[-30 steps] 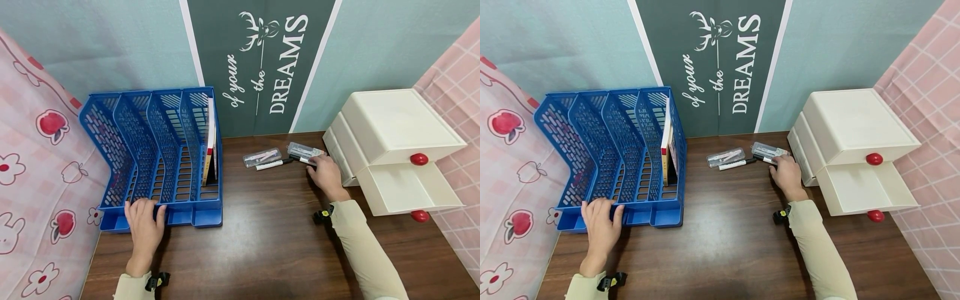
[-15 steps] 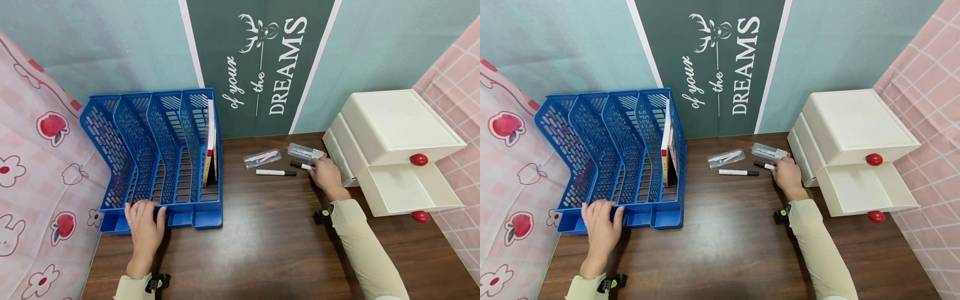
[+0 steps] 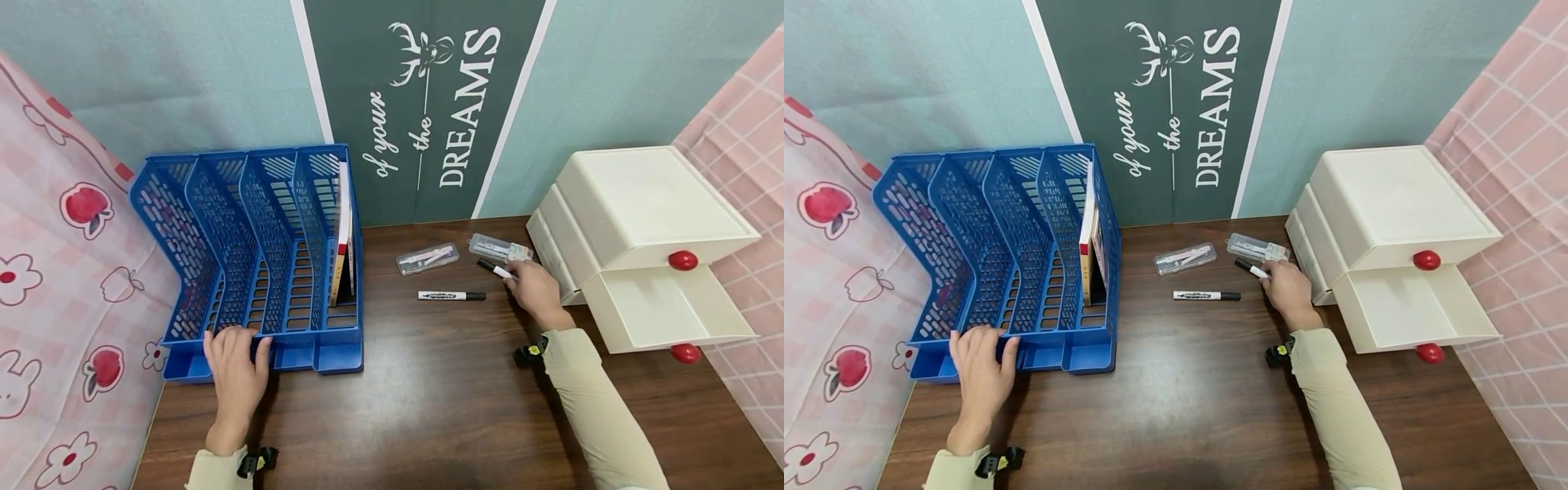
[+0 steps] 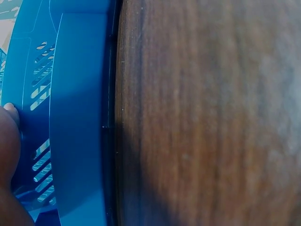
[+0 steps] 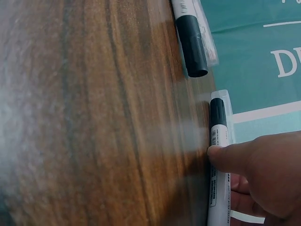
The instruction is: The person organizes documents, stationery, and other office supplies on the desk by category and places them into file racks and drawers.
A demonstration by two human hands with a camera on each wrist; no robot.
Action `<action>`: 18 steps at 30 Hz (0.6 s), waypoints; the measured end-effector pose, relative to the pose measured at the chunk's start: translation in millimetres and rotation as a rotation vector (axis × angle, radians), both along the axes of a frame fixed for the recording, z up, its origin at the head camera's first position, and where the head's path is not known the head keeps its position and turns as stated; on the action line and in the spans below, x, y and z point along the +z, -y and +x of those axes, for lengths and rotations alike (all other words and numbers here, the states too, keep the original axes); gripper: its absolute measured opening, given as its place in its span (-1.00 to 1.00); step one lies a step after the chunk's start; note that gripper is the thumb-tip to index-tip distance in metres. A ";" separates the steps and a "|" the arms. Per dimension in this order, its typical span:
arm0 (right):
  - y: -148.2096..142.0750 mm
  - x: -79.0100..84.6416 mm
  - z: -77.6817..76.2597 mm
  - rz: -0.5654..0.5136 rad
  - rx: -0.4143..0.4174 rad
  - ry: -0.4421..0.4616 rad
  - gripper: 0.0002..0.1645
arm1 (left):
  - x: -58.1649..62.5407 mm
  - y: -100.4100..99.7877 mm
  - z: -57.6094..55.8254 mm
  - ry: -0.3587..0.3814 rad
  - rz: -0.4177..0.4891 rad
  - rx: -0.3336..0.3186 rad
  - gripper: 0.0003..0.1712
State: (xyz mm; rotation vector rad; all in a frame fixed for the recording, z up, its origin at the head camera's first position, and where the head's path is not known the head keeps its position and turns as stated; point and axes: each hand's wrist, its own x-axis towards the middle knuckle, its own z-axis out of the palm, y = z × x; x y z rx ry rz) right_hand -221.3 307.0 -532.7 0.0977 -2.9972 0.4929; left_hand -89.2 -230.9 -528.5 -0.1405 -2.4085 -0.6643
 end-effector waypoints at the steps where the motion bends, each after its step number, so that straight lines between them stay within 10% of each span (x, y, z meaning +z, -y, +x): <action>1: -0.1 0.3 0.4 -0.001 -0.001 0.001 -0.79 | 0.0 0.0 -0.1 0.005 -0.002 0.001 -0.52; 18: 2.2 13.6 8.0 -0.043 -0.002 -0.028 -0.74 | 0.8 -0.9 -0.1 -0.004 0.006 -0.001 -0.61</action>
